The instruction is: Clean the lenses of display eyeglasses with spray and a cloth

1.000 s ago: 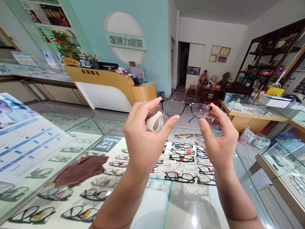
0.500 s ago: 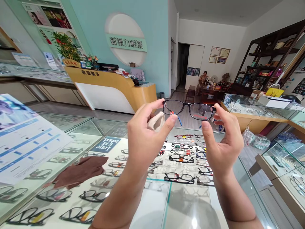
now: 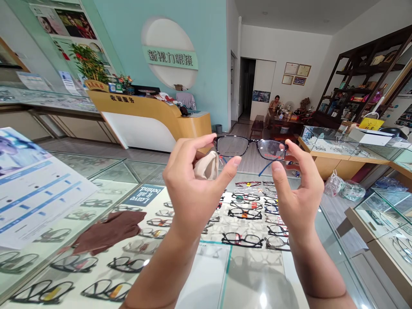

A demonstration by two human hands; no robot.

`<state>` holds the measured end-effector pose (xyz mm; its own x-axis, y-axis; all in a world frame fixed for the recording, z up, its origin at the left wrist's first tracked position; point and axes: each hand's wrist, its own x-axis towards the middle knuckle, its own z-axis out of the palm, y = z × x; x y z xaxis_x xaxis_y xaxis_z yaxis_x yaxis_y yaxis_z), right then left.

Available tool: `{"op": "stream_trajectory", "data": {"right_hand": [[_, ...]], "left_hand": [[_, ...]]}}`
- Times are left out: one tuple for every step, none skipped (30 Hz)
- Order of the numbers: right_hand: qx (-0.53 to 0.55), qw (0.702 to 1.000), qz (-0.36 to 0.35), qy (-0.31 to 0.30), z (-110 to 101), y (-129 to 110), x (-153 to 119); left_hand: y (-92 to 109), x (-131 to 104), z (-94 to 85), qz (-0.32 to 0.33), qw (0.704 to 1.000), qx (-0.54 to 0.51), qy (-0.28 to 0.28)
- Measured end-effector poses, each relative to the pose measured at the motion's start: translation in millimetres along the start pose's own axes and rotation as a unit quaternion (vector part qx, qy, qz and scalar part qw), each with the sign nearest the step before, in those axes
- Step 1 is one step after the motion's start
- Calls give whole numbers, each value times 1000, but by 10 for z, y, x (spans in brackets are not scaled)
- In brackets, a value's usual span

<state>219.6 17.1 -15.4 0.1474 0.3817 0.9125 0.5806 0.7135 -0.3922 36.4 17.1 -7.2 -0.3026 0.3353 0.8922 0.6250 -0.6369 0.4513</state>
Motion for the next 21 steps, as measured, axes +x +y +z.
{"op": "stream_trajectory", "data": {"right_hand": [[10,1000,14,-13,6,11,-1],[18,999,24,-23,13,21,-3],[24,999,31,-28,20,31,-3],[26,999,35,-30,25,38,-3],[27,999,36,-29,29,42,-3],[26,999,33,-27,31,44,-2],[26,999,29,-25,32,44,-2],[24,999,24,-21,32,41,-2],[22,1000,16,-15,32,38,-2],[19,1000,4,-6,33,33,-4],[14,1000,-8,5,34,28,-7],[8,1000,-22,16,36,23,-12],[3,999,-34,26,39,18,-18],[-1,998,-45,35,43,14,-27],[-4,998,-53,41,47,9,-36],[-7,997,-57,46,50,5,-47],[-8,997,-58,50,52,0,-59],[-8,997,-57,52,54,-4,-70],[-8,997,-55,52,55,-9,-81],[-7,997,-53,50,56,-13,-90],[-6,998,-51,48,56,-16,-98]], "left_hand": [[10,-4,0,22,1000,7,13],[19,-7,-1,39,999,13,21],[27,-10,-2,49,998,17,26],[32,-12,-5,53,998,20,28],[34,-13,-7,54,998,21,28],[33,-14,-9,51,998,20,27],[30,-14,-12,43,999,18,24],[24,-14,-13,33,999,14,19],[18,-14,-14,19,1000,8,12],[11,-14,-14,4,1000,2,4],[4,-15,-12,-12,1000,-5,-6],[-2,-17,-9,-27,999,-13,-14],[-6,-18,-4,-41,999,-20,-23],[-8,-20,2,-51,998,-26,-29],[-8,-23,9,-59,997,-32,-33],[-6,-25,18,-65,997,-37,-35],[-1,-26,26,-69,996,-41,-35],[5,-27,35,-72,996,-45,-32],[11,-27,44,-75,996,-50,-27],[16,-27,53,-79,995,-57,-22],[19,-26,62,-83,994,-66,-19]]}}
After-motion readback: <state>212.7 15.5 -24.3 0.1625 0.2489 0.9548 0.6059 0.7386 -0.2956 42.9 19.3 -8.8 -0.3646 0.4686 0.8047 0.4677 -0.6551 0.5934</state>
